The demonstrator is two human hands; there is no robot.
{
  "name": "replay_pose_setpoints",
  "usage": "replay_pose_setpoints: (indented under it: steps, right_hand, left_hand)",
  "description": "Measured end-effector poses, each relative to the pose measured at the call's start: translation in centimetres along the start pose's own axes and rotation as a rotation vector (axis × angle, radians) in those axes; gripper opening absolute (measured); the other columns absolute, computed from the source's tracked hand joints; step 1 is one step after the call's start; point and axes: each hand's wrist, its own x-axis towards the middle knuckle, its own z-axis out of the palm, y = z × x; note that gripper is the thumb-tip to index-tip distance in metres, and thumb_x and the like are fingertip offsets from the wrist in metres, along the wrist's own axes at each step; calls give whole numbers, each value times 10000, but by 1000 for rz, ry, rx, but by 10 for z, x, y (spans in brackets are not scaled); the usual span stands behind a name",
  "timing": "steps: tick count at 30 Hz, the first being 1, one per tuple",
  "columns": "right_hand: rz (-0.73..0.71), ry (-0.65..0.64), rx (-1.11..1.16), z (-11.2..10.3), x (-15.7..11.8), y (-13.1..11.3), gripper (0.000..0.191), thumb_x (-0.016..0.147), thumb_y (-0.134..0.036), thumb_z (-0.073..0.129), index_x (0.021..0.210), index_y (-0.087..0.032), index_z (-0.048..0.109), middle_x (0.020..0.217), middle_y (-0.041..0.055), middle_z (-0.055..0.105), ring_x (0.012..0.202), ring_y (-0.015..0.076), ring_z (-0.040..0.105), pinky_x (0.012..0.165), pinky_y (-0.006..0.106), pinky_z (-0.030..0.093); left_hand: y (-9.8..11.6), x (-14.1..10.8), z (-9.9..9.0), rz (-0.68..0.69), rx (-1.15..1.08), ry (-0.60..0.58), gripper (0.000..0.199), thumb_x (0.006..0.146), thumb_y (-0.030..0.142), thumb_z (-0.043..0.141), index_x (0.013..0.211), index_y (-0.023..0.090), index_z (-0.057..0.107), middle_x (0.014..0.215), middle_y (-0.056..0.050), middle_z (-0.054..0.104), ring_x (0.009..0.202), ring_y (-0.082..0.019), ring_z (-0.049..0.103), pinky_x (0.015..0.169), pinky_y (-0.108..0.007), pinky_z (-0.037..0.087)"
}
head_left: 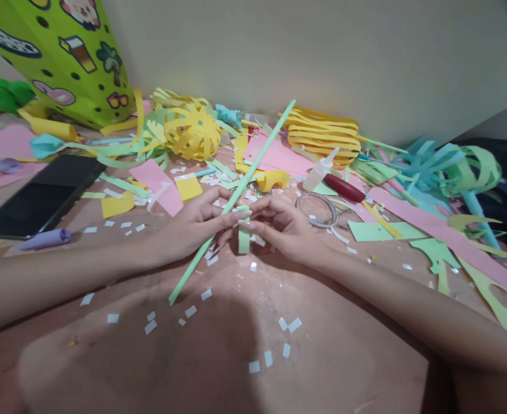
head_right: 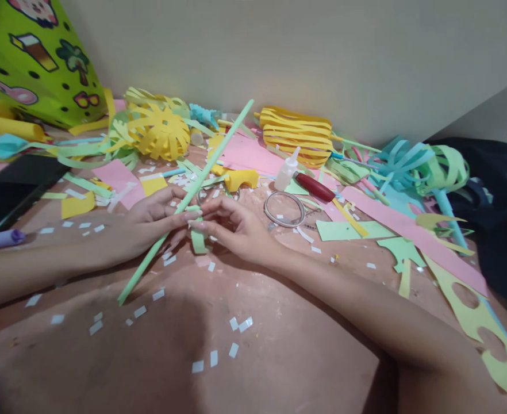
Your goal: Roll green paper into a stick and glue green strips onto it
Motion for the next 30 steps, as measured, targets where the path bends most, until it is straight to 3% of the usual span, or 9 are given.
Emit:
replay_pose_setpoints:
  steps: [3,6,9,12,17,20,25,30]
  right_hand:
    - [-47,54,-7,-2,2,2,129,931,-298,706,970,-204,626,863,-23,686,734,68,641,687,221,542]
    - [-89,112,-87,-8,4,1,156,934,-331,701,967,-199,623,883,-7,696,714,72,632,600,203,509]
    - [-159,191,-317,-17,4,-2,160,946,-343,684,945,-199,614,835,-13,676,687,78,621,542,194,465]
    - [-306,236,-669,-25,3,-7,85,980,-287,632,971,-203,623,887,4,706,746,101,651,645,233,505]
    - [-595,152,-1111,-31,4,-9,80,1005,-230,567,1022,-225,645,877,20,758,761,150,696,681,282,518]
    - [-638,109,-1298,-33,6,-10,178,1041,-300,512,1041,-240,680,832,12,773,723,162,694,696,308,519]
    - [-756,-11,-1338,-41,6,-12,113,1002,-218,582,1076,-254,659,868,-9,792,793,152,730,770,311,526]
    - [-798,-65,-1319,-46,6,-12,189,951,-164,621,1093,-288,636,954,-10,808,788,162,734,763,337,521]
  left_hand:
    - [-1,0,-1,7,4,-9,241,1005,407,612,1073,217,482,482,91,581,365,-72,512,383,-114,405]
    - [-2,0,-2,35,-14,-50,219,1038,420,543,1039,205,499,503,73,598,364,-63,497,386,-113,399]
    - [-4,0,-3,32,-48,-87,239,1048,432,512,1022,195,510,520,61,609,360,-53,467,374,-107,375]
    - [-4,0,-4,0,-68,-106,232,1050,424,510,1013,196,513,527,65,610,367,-48,462,381,-100,378]
    - [-3,-1,-5,-39,-41,-125,229,1058,419,490,1050,196,542,514,54,609,366,-61,474,388,-112,391]
    - [-2,-1,-4,-49,-11,-128,237,1056,427,488,1038,197,542,502,45,607,365,-71,487,383,-118,392]
    - [0,-2,-3,-84,23,-161,260,1052,456,478,1007,204,520,476,49,581,320,-83,460,335,-135,361]
    - [1,-3,-2,-126,11,-147,288,1036,479,504,978,197,522,479,48,577,310,-81,460,319,-138,351]
